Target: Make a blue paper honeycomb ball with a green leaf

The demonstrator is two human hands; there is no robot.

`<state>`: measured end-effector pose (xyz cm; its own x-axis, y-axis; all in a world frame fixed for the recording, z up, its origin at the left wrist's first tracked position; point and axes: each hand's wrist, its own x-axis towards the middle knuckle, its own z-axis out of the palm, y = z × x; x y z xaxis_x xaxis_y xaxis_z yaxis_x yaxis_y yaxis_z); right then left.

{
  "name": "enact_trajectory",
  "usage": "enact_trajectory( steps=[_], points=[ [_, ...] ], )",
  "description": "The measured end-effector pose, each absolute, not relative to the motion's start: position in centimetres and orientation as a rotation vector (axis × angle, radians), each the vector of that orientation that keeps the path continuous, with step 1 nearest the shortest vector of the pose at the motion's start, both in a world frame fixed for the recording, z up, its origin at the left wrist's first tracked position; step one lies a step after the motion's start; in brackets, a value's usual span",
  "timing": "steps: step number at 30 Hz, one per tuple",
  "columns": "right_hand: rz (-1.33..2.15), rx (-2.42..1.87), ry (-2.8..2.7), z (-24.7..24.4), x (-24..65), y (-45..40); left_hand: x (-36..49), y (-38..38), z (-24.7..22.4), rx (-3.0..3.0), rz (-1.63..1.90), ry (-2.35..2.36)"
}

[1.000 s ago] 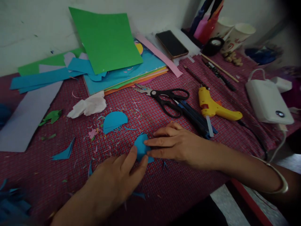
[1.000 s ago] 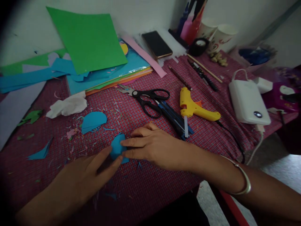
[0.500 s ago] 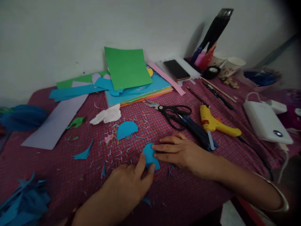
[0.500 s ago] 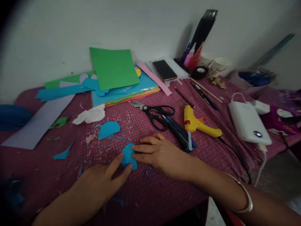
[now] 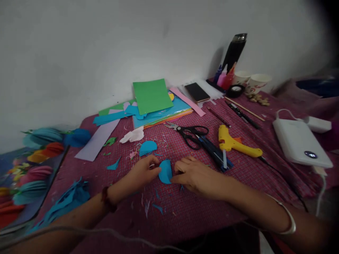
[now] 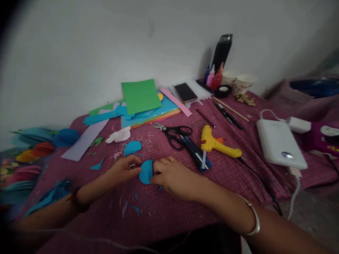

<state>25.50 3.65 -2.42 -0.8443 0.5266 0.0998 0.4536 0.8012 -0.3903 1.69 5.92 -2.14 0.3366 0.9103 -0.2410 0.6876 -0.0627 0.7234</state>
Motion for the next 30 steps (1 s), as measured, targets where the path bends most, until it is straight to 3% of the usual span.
enact_trajectory(
  steps=[8, 14, 22, 30],
  points=[
    [0.500, -0.700, -2.732, -2.9, 25.6, 3.5, 4.8, 5.8, -2.8, 1.750, 0.506, 1.625],
    [0.695, -0.634, -2.400, -3.0, 26.0, 4.1, 4.6, 3.8, -1.8, 1.673, 0.797, 1.515],
    [0.553, -0.585, -2.128, 0.4, 24.2, 2.9, 3.9, -1.6, 3.1, 1.799, 1.390, 1.217],
    [0.274, -0.502, -1.994, 2.4, 20.1, 2.6, 1.1, -3.0, 4.0, 1.985, 1.514, 1.084]
  ],
)
